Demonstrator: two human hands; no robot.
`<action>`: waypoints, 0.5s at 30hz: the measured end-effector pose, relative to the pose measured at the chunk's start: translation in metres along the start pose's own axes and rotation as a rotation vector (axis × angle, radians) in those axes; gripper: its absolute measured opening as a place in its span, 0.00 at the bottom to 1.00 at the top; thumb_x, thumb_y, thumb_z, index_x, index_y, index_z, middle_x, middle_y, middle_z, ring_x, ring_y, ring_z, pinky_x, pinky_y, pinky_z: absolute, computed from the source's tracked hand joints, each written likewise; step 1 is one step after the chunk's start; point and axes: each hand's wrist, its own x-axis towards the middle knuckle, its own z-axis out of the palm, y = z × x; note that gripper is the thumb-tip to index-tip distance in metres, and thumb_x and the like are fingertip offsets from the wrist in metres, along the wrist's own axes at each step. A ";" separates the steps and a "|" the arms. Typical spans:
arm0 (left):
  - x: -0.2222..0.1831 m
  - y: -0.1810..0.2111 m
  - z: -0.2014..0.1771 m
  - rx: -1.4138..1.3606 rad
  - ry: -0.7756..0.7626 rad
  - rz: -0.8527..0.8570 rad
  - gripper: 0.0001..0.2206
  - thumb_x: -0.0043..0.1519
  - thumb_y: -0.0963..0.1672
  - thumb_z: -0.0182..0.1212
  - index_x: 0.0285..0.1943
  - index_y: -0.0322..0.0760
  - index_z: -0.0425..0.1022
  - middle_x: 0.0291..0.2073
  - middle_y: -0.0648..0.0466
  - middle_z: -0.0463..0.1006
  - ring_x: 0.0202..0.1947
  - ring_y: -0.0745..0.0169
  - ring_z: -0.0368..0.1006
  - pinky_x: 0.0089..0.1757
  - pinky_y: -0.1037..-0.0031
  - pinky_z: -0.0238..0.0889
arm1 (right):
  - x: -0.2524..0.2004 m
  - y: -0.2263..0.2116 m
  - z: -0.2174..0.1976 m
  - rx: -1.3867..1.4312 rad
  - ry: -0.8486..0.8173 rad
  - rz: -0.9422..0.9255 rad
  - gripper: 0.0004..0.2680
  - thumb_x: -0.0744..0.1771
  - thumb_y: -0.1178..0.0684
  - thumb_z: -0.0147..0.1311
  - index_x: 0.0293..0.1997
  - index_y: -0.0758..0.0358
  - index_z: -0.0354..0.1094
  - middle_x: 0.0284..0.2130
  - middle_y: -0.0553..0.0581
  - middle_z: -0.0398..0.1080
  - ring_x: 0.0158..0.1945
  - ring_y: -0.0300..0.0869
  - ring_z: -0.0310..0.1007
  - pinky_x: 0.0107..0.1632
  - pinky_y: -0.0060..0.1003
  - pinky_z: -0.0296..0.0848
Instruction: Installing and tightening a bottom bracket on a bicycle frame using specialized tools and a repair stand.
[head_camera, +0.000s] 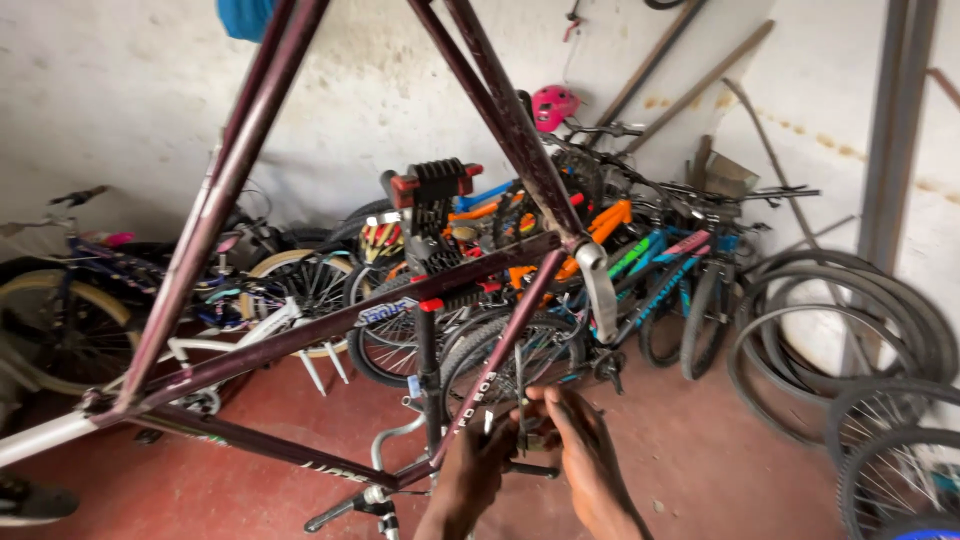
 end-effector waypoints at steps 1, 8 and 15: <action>-0.001 -0.004 0.003 -0.050 0.002 -0.033 0.16 0.60 0.52 0.54 0.25 0.39 0.69 0.15 0.58 0.63 0.16 0.70 0.53 0.21 0.77 0.43 | 0.000 0.002 -0.002 -0.019 0.012 -0.007 0.13 0.65 0.48 0.45 0.43 0.67 0.72 0.30 0.65 0.78 0.32 0.44 0.70 0.34 0.35 0.61; 0.001 -0.011 0.017 0.084 0.183 0.054 0.13 0.57 0.45 0.48 0.18 0.42 0.60 0.16 0.60 0.63 0.22 0.70 0.57 0.28 0.73 0.49 | 0.015 0.012 -0.019 0.014 -0.054 0.024 0.12 0.65 0.53 0.48 0.40 0.76 0.73 0.24 0.68 0.74 0.27 0.46 0.65 0.30 0.36 0.58; 0.017 -0.022 0.043 0.135 0.404 0.004 0.14 0.58 0.48 0.53 0.19 0.41 0.66 0.16 0.59 0.69 0.22 0.69 0.62 0.30 0.73 0.55 | 0.031 0.000 -0.043 0.025 -0.188 0.245 0.13 0.65 0.53 0.49 0.42 0.77 0.71 0.21 0.71 0.66 0.25 0.52 0.61 0.31 0.41 0.61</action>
